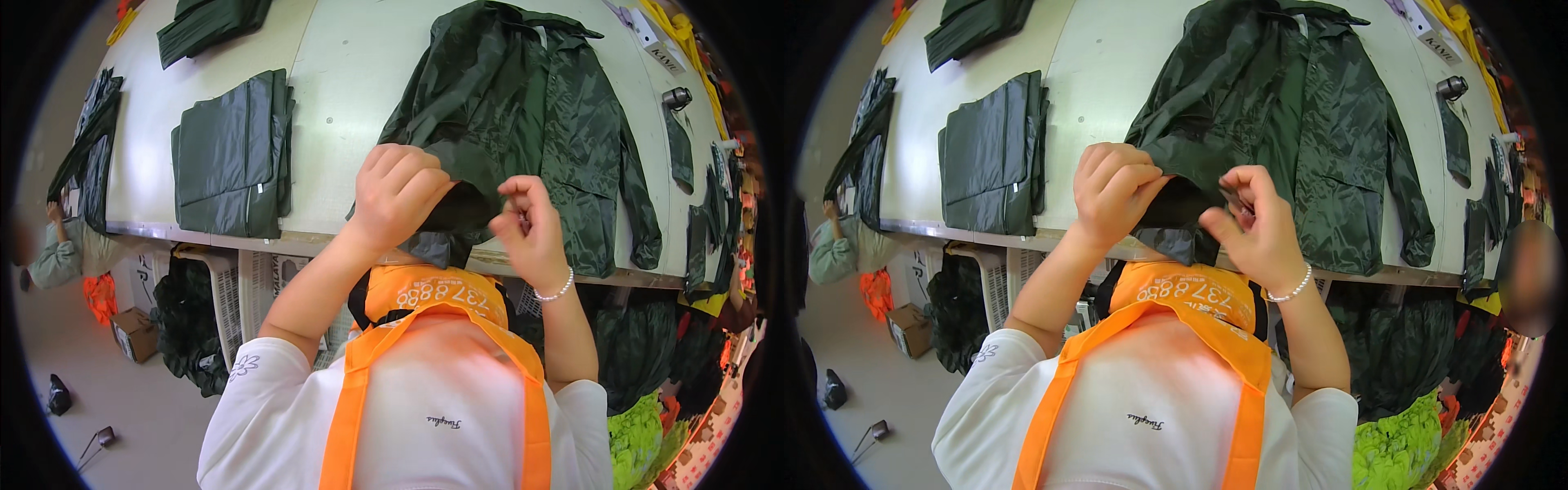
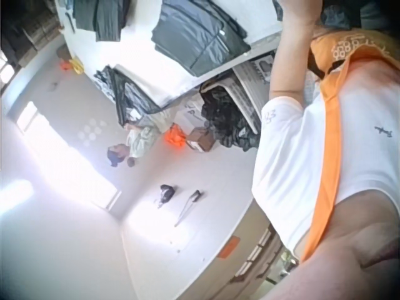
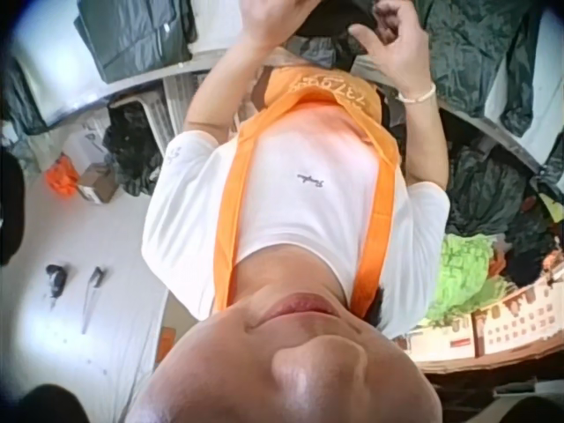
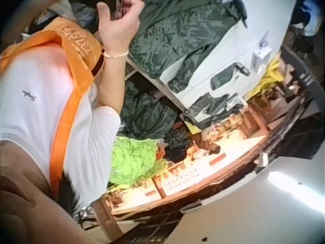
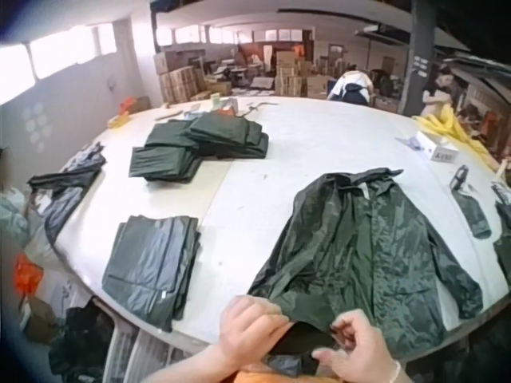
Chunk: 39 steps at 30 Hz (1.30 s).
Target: The person folds a dark green jacket on a white table. They smooth the fabric, fold the sleeves inward, fold the body in half, and then fold it into a compact rectangle. The folded jacket is placed into a white plastic basket.
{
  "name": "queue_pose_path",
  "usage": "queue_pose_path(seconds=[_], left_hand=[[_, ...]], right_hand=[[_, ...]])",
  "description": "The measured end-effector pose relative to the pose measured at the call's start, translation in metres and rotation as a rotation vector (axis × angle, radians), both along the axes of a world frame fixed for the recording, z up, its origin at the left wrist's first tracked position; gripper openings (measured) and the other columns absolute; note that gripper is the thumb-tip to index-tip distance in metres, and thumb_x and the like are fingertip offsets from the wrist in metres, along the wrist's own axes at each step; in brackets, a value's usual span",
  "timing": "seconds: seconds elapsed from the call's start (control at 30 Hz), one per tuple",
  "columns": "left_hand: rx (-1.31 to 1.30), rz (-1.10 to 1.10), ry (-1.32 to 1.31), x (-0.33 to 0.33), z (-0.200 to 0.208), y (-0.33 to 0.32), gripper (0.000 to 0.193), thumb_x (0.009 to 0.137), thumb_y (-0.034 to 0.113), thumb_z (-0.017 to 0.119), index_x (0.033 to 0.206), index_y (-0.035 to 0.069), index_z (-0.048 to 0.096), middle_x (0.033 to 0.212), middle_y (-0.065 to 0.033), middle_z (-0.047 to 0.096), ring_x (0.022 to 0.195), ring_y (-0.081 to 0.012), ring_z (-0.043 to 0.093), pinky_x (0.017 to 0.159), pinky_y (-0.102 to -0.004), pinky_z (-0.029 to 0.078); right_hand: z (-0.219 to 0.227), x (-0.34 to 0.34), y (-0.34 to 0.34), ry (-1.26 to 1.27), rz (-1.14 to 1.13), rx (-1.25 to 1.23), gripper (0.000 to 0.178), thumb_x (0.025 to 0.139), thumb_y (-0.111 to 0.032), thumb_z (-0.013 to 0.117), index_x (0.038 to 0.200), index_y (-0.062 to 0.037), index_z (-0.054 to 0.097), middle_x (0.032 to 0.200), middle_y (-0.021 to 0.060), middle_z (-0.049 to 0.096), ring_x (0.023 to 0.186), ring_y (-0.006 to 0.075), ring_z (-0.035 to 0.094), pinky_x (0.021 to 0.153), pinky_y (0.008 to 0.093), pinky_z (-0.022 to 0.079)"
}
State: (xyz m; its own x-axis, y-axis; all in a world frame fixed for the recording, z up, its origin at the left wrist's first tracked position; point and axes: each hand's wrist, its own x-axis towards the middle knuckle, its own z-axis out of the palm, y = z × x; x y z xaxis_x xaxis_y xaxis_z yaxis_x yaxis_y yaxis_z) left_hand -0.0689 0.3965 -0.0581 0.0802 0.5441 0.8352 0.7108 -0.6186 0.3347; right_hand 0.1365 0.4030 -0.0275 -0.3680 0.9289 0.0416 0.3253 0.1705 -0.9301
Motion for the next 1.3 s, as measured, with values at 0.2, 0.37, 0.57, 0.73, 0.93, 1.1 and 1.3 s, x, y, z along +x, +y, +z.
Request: queue_pose_path(seconds=[0.2, 0.37, 0.57, 0.73, 0.93, 1.1, 1.3], left_hand=[[0.083, -0.066, 0.141, 0.001, -0.001, -0.003, 0.025, 0.055, 0.008, 0.077, 0.072, 0.009, 0.058, 0.075, -0.0014, 0.059, 0.069, -0.019, 0.057, 0.064, -0.0314, 0.041], [0.057, -0.098, 0.179, -0.001, 0.001, -0.005, 0.024, 0.057, 0.01, 0.076, 0.072, 0.01, 0.058, 0.075, -0.0011, 0.059, 0.071, -0.0181, 0.058, 0.066, -0.0313, 0.041], [0.062, -0.087, 0.165, 0.003, -0.003, -0.003, 0.024, 0.057, 0.01, 0.077, 0.073, 0.01, 0.058, 0.075, -0.0007, 0.06, 0.071, -0.0178, 0.058, 0.066, -0.0311, 0.04], [0.059, -0.068, 0.154, 0.0, -0.001, -0.002, 0.025, 0.058, 0.009, 0.077, 0.073, 0.011, 0.058, 0.075, -0.0004, 0.06, 0.07, -0.0178, 0.058, 0.067, -0.0306, 0.04], [0.08, -0.079, 0.176, 0.005, -0.001, -0.001, 0.024, 0.058, 0.01, 0.077, 0.073, 0.01, 0.058, 0.075, -0.0003, 0.06, 0.07, -0.0174, 0.058, 0.066, -0.0304, 0.04], [0.074, -0.086, 0.214, 0.005, -0.001, -0.003, 0.023, 0.059, 0.01, 0.077, 0.073, 0.01, 0.059, 0.074, -0.0003, 0.059, 0.069, -0.0171, 0.058, 0.066, -0.0305, 0.04], [0.031, -0.04, 0.22, 0.002, 0.001, -0.013, 0.025, 0.057, 0.009, 0.078, 0.072, 0.01, 0.058, 0.074, -0.0008, 0.059, 0.07, -0.0182, 0.058, 0.065, -0.0312, 0.04]], right_hand=[[0.003, -0.017, 0.016, 0.106, 0.03, -0.112, 0.01, 0.082, -0.003, 0.066, 0.092, -0.0013, 0.064, 0.066, -0.0054, 0.053, 0.061, 0.0013, 0.041, 0.054, 0.0171, 0.034], [-0.002, -0.02, 0.02, 0.102, 0.102, -0.153, 0.005, 0.083, -0.002, 0.065, 0.088, -0.001, 0.062, 0.076, 0.0002, 0.058, 0.063, 0.0044, 0.047, 0.058, 0.0196, 0.04], [-0.016, -0.027, 0.018, 0.071, -0.014, 0.137, 0.008, 0.088, -0.007, 0.06, 0.091, -0.0012, 0.056, 0.076, 0.0045, 0.054, 0.065, 0.0094, 0.049, 0.059, 0.0225, 0.041], [-0.011, -0.002, 0.017, 0.174, -0.033, -0.192, 0.014, 0.093, -0.015, 0.054, 0.1, -0.002, 0.051, 0.08, 0.0001, 0.051, 0.066, 0.0077, 0.043, 0.061, 0.0219, 0.039], [-0.001, -0.002, 0.008, 0.016, 0.116, -0.209, 0.015, 0.093, -0.016, 0.054, 0.096, -0.0011, 0.052, 0.081, 0.0028, 0.055, 0.07, 0.0082, 0.047, 0.064, 0.023, 0.042], [-0.005, -0.005, 0.009, 0.034, 0.131, -0.131, 0.014, 0.09, -0.013, 0.058, 0.092, -0.0002, 0.053, 0.077, 0.0045, 0.058, 0.066, 0.0091, 0.05, 0.061, 0.0235, 0.043], [-0.01, -0.007, 0.01, 0.053, 0.156, -0.098, 0.014, 0.088, -0.012, 0.061, 0.091, -0.0002, 0.055, 0.077, 0.0036, 0.059, 0.062, 0.0087, 0.05, 0.059, 0.0227, 0.044]])
